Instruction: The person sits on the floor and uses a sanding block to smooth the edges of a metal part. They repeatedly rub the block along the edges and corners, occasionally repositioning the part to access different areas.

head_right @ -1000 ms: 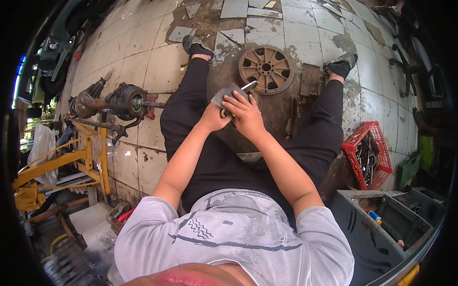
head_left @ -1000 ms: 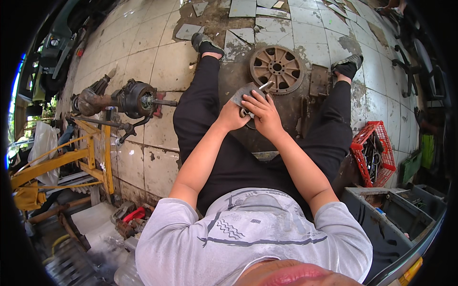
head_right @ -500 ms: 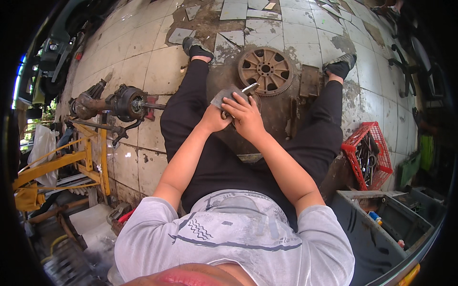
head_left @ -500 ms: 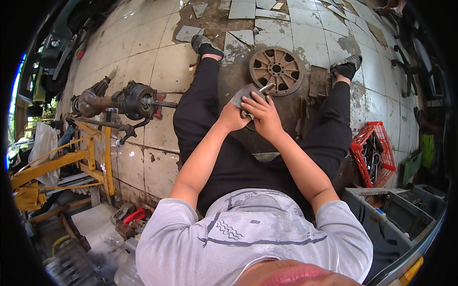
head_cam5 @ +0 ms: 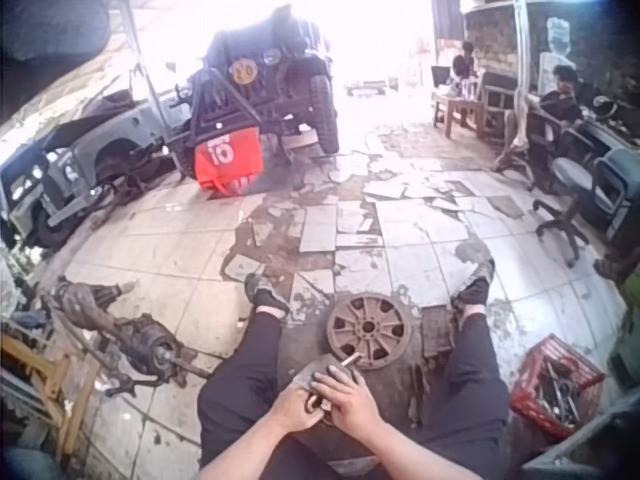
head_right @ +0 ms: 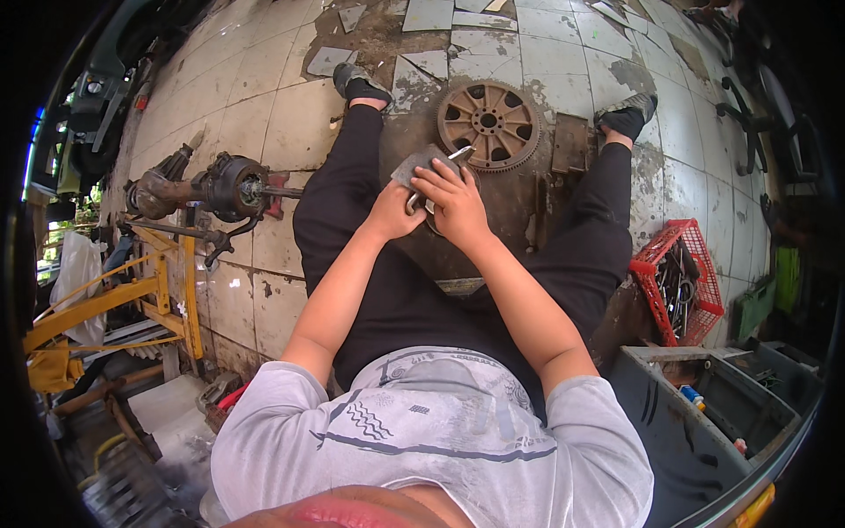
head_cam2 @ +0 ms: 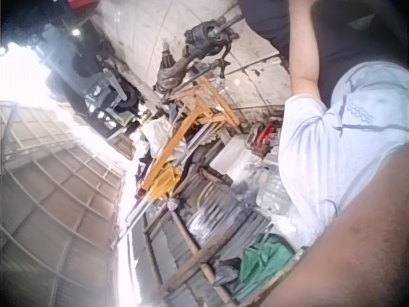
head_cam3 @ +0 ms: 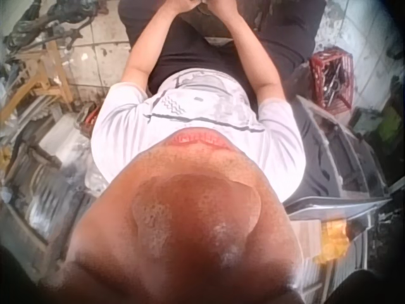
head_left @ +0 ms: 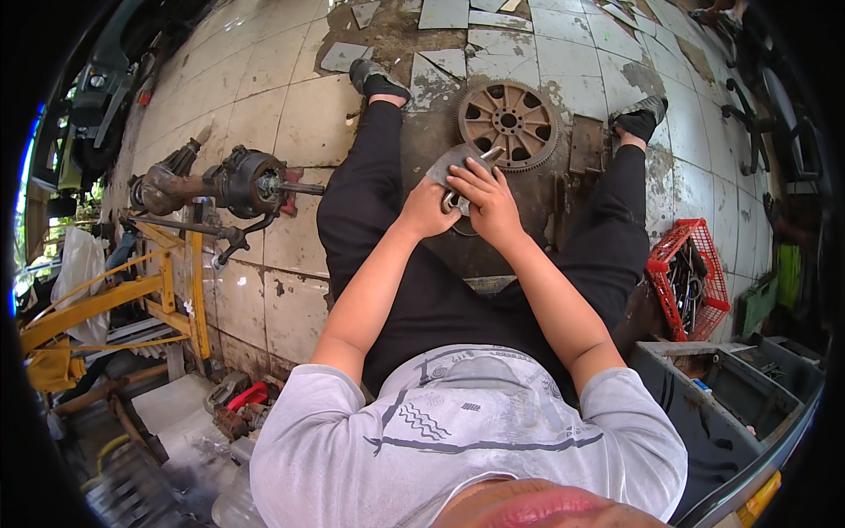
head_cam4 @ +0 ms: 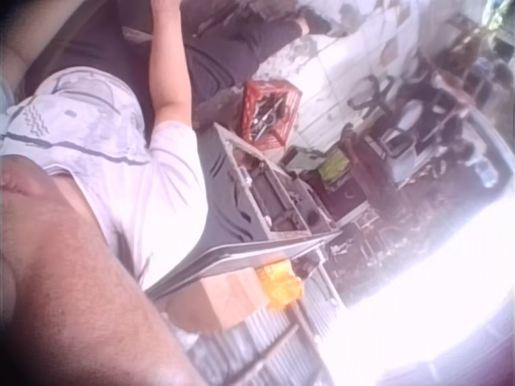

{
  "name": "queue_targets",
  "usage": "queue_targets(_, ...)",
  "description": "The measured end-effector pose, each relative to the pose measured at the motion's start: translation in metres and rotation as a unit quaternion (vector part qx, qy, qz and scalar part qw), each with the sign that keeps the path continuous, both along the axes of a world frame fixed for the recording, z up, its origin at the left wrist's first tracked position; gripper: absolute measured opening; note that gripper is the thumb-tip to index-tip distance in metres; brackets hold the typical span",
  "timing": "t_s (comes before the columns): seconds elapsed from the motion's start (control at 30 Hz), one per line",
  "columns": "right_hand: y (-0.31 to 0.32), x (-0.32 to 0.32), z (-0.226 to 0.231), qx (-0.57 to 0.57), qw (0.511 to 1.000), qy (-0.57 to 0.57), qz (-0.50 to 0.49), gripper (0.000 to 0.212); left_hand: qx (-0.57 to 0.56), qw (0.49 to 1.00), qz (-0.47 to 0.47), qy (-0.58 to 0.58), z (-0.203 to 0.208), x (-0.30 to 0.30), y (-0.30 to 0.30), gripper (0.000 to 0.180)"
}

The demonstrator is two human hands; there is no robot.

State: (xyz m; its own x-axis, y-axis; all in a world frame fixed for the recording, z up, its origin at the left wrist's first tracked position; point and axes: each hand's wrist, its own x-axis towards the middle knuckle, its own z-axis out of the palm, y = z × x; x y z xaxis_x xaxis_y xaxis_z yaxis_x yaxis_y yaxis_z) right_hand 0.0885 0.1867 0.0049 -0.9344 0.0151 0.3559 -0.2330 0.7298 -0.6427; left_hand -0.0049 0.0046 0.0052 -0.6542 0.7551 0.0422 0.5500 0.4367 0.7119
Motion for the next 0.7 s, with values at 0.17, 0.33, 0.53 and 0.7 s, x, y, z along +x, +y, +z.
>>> queue_targets(0.17,-0.003,0.007,0.002,0.004,1.0,-0.014,-0.005,0.065,0.026,0.998,0.003,0.056,-0.011,-0.001,0.001,0.055)
queue_targets(0.33,-0.002,0.004,0.004,-0.015,1.0,-0.012,0.002,0.064,0.03,1.0,0.008,-0.001,-0.004,0.002,0.001,0.06)
queue_targets(0.53,0.0,0.007,-0.001,-0.01,1.0,-0.009,0.002,0.065,0.021,0.999,0.005,0.031,-0.004,0.001,0.002,0.053)
queue_targets(0.7,0.002,-0.001,-0.001,-0.013,1.0,-0.02,-0.004,0.067,0.023,0.999,0.007,0.027,-0.007,-0.002,-0.001,0.056)
